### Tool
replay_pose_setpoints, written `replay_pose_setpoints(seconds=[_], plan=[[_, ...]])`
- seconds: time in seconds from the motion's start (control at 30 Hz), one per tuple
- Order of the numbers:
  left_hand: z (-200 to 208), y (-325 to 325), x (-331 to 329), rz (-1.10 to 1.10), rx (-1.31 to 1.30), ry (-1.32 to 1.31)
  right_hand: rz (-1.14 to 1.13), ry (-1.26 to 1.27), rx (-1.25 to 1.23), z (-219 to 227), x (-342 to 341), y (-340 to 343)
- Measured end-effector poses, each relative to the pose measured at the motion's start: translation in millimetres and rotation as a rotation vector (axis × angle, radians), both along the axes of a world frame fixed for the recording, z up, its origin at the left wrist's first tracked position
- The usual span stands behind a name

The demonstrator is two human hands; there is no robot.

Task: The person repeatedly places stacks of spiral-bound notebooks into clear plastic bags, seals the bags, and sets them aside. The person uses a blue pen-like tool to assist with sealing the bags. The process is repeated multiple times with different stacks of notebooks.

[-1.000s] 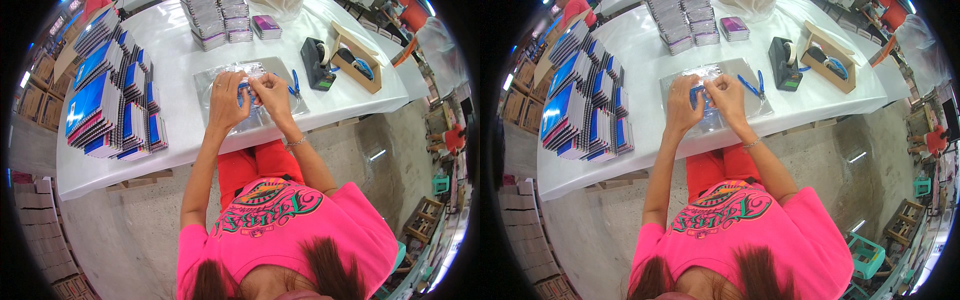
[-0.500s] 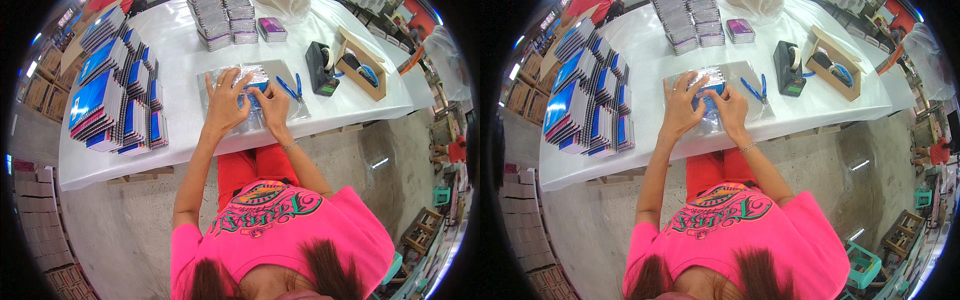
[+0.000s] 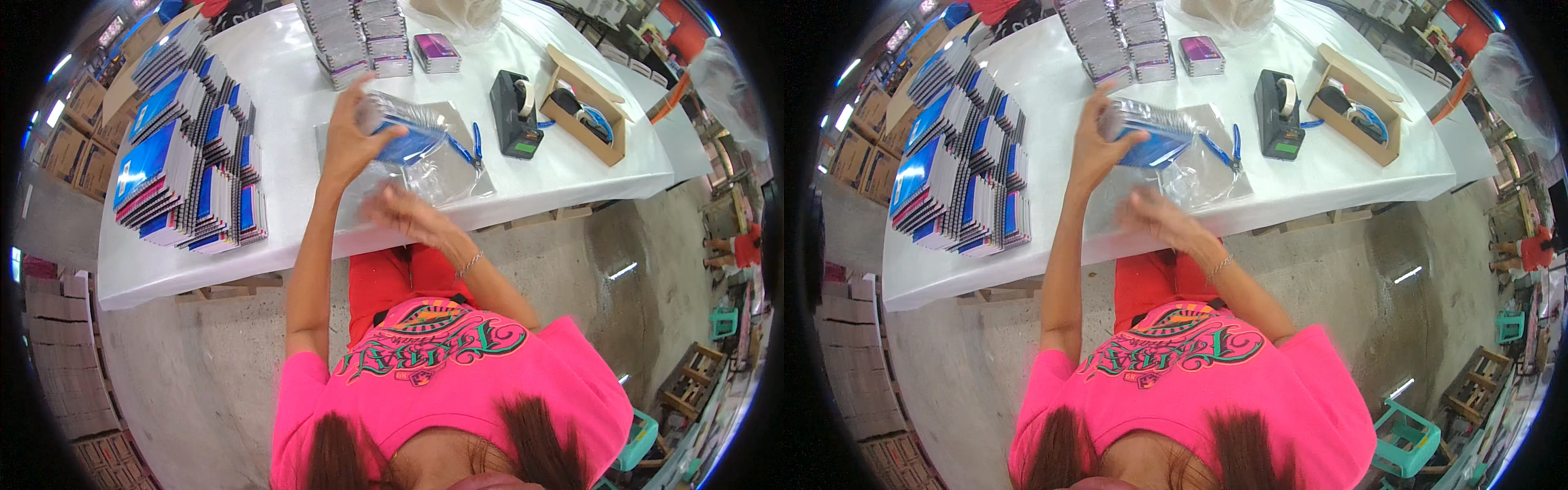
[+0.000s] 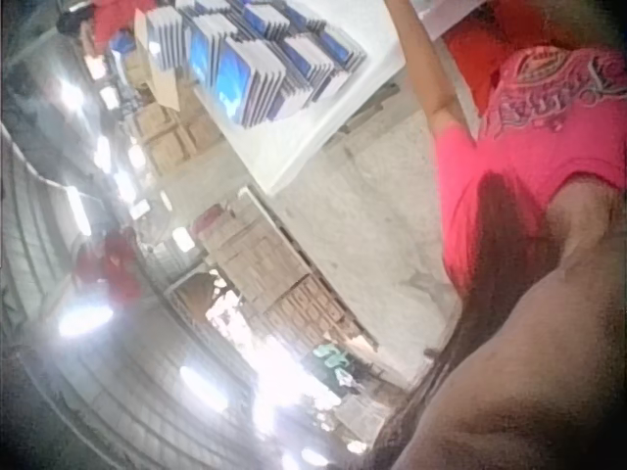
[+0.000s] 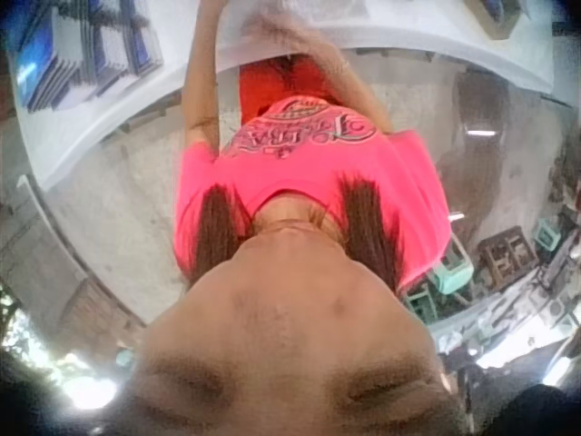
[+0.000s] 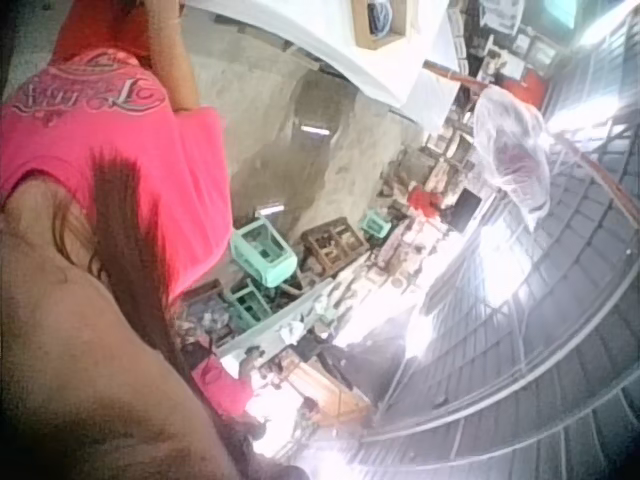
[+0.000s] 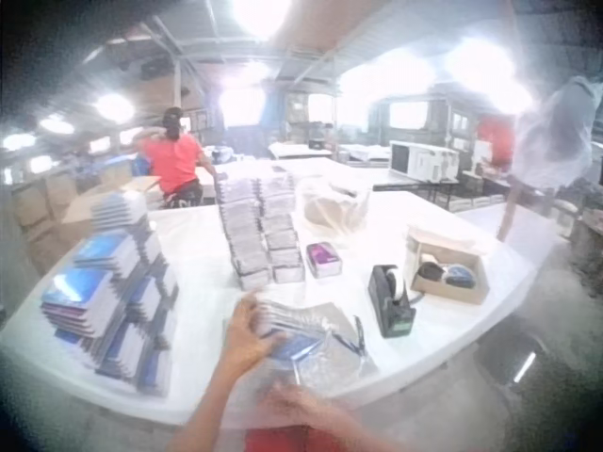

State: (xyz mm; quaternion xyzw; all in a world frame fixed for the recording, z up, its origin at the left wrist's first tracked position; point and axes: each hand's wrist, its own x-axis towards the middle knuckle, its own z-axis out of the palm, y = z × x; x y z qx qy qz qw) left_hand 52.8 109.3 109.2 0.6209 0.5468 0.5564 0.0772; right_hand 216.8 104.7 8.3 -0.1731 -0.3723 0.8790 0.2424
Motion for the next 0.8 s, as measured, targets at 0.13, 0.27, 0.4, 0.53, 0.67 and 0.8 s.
replay_pose_setpoints(seconds=[0.13,0.27,0.4,0.53,0.67,0.8], plan=[[-26.4,-25.0,5.0,-0.280,0.217,-0.884,-0.279,0.214,0.201,43.0,-11.8,51.9],[-60.5,-40.9,5.4,-0.206,-0.019,-0.702,-0.191,0.161,0.536,92.3,-3.1,73.8],[-83.0,-38.2,5.7,-0.262,-0.279,-0.703,-0.021,-0.250,0.897,58.7,5.8,89.9],[-75.6,-34.5,9.1,-0.249,-0.194,-0.592,-0.053,-0.460,0.988,46.4,7.2,76.7],[-41.2,-35.9,-4.9,-0.085,0.013,-0.154,-0.242,-0.279,1.347,72.6,18.8,83.2],[19.6,-44.3,-36.7,-0.020,-0.130,0.551,-0.148,-0.394,1.738,137.0,29.2,91.9]])
